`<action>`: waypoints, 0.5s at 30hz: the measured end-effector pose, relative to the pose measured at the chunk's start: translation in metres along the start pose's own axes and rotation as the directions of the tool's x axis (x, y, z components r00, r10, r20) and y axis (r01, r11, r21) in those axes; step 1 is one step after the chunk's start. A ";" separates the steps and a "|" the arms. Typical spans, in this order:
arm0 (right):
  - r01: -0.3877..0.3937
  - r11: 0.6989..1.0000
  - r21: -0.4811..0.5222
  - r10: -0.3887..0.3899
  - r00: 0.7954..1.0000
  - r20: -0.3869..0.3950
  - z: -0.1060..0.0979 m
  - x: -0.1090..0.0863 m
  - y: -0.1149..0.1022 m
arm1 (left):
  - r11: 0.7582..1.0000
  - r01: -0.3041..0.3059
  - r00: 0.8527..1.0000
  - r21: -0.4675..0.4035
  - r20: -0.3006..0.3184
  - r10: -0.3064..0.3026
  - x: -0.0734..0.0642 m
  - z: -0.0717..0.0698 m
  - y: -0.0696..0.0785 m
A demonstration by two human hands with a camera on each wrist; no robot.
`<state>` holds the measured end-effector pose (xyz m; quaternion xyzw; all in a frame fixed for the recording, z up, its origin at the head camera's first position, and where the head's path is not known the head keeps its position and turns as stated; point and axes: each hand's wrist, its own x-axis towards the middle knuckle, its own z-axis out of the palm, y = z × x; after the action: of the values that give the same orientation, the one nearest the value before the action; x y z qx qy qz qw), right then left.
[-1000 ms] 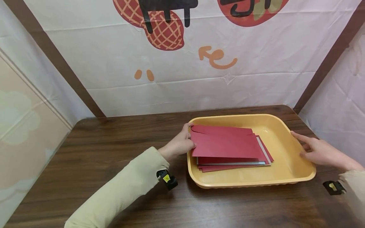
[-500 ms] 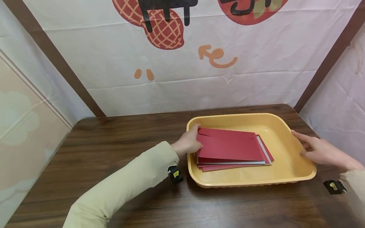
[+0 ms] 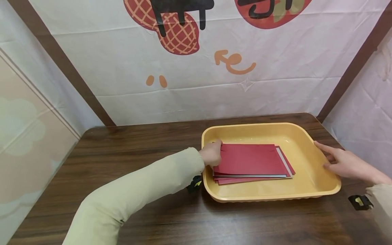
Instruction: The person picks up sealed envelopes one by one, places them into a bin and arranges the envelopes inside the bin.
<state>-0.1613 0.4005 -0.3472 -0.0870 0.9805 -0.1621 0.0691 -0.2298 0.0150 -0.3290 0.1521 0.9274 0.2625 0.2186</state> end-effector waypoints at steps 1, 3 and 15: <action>0.002 1.000 -0.004 -0.002 1.000 -0.002 0.000 0.000 0.000 | 1.000 0.009 1.000 0.004 0.006 -0.009 0.001 0.001 0.001; 0.003 1.000 -0.009 -0.003 1.000 -0.004 0.000 0.000 0.000 | 0.999 0.033 0.999 0.010 0.018 -0.033 0.004 0.004 0.002; 0.002 1.000 -0.003 -0.002 1.000 -0.003 0.001 0.001 0.002 | 0.987 0.140 0.990 0.085 0.017 -0.142 0.004 0.009 0.008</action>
<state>-0.1625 0.4020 -0.3485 -0.0879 0.9808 -0.1606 0.0673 -0.2281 0.0271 -0.3324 0.0981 0.9434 0.2058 0.2407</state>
